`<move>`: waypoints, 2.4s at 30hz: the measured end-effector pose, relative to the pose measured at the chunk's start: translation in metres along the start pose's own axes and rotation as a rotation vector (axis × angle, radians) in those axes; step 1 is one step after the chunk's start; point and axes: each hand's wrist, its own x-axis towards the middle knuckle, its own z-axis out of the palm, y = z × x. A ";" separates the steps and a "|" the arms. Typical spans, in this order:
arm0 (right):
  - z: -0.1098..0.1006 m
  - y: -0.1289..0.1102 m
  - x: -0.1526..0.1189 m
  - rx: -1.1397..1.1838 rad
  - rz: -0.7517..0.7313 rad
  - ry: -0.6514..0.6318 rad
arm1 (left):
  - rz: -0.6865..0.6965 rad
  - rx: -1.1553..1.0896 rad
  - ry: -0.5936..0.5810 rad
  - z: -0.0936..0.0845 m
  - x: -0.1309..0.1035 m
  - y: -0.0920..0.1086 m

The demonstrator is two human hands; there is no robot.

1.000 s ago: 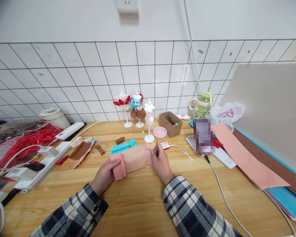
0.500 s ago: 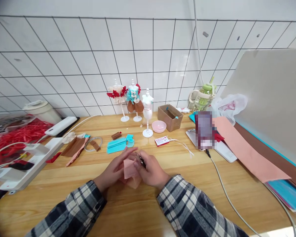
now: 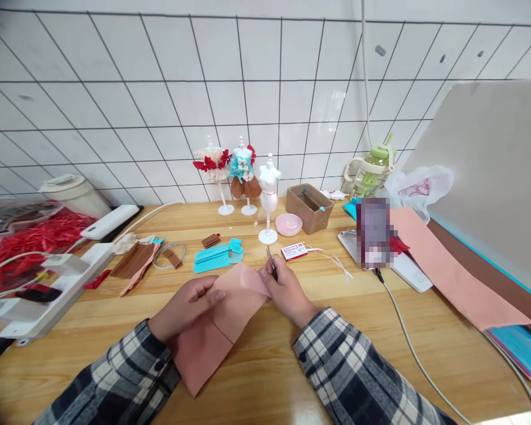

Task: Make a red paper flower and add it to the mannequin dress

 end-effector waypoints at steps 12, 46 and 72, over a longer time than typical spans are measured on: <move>-0.009 0.009 0.009 -0.264 0.086 0.162 | -0.102 -0.047 -0.112 0.005 0.003 -0.004; -0.008 -0.012 -0.018 -0.224 0.171 -0.449 | -0.197 -0.882 0.002 0.006 0.007 -0.019; -0.015 -0.016 -0.012 -0.583 0.023 -0.488 | -0.117 -0.834 0.019 0.010 0.009 -0.023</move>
